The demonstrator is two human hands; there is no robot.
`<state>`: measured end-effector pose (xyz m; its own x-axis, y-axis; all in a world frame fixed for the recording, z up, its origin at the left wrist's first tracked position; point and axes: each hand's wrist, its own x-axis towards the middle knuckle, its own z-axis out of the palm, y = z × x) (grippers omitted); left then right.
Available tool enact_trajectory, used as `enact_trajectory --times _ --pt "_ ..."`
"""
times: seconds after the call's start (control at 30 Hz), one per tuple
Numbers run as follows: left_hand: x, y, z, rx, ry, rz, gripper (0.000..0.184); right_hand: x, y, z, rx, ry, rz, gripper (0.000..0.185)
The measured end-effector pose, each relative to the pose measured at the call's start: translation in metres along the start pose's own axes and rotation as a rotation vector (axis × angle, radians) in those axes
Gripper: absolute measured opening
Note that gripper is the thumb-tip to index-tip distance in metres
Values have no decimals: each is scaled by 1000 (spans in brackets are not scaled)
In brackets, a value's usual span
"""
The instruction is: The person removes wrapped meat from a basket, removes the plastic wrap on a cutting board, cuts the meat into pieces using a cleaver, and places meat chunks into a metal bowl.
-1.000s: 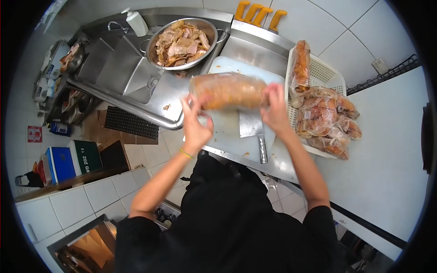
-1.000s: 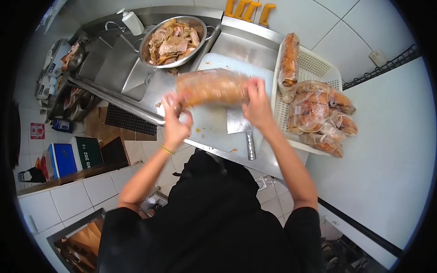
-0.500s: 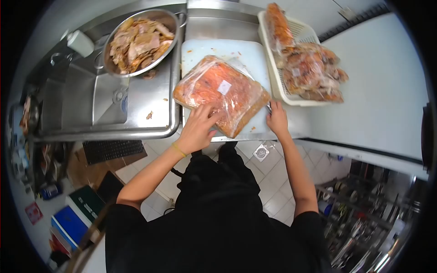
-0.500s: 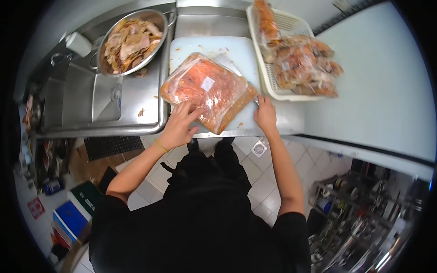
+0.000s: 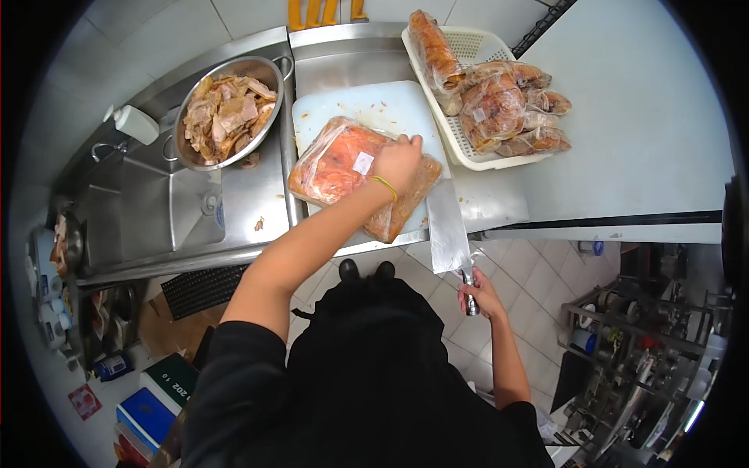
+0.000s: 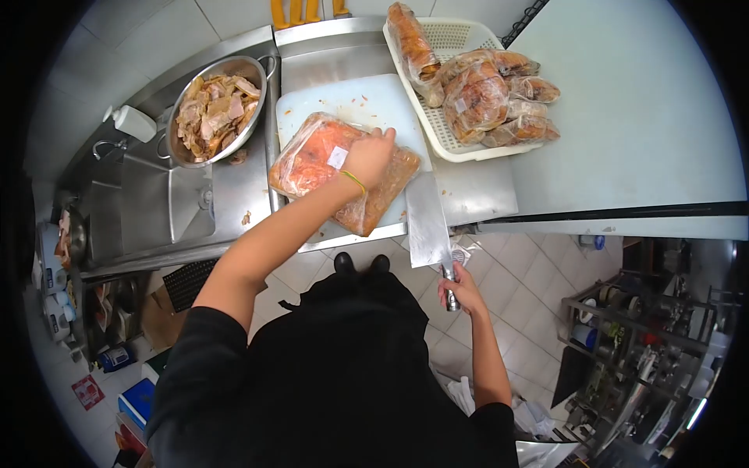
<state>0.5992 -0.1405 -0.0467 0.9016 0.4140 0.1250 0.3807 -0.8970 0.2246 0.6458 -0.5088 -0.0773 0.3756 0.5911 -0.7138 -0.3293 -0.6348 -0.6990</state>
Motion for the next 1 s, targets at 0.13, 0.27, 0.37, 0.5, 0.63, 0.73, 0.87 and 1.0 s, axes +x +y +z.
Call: enact_trajectory --times 0.13,0.27,0.37,0.5,0.63,0.73,0.87,1.0 --pt "3 -28 -32 -82 -68 -207 34 11 -4 15 440 -275 -80 25" --pt "-44 -75 -53 -561 206 -353 10 41 5 14 513 -248 -44 32" --pt "-147 -103 -62 -1131 383 -755 8 64 17 3 503 -274 11 36" --pt "-301 -94 -25 -1393 513 -1145 20 72 29 2 434 -260 23 31" --pt "-379 -21 63 -1580 373 -1607 24 54 18 10 360 -155 -21 20" --pt "-384 -6 80 -1593 247 -1660 24 35 27 4 226 -53 -119 18" --pt "-362 -39 54 -1581 442 -1500 32 -12 16 9 66 88 -259 21" --pt "-330 -84 58 -2189 84 -1343 71 -31 16 34 16 209 -261 20"
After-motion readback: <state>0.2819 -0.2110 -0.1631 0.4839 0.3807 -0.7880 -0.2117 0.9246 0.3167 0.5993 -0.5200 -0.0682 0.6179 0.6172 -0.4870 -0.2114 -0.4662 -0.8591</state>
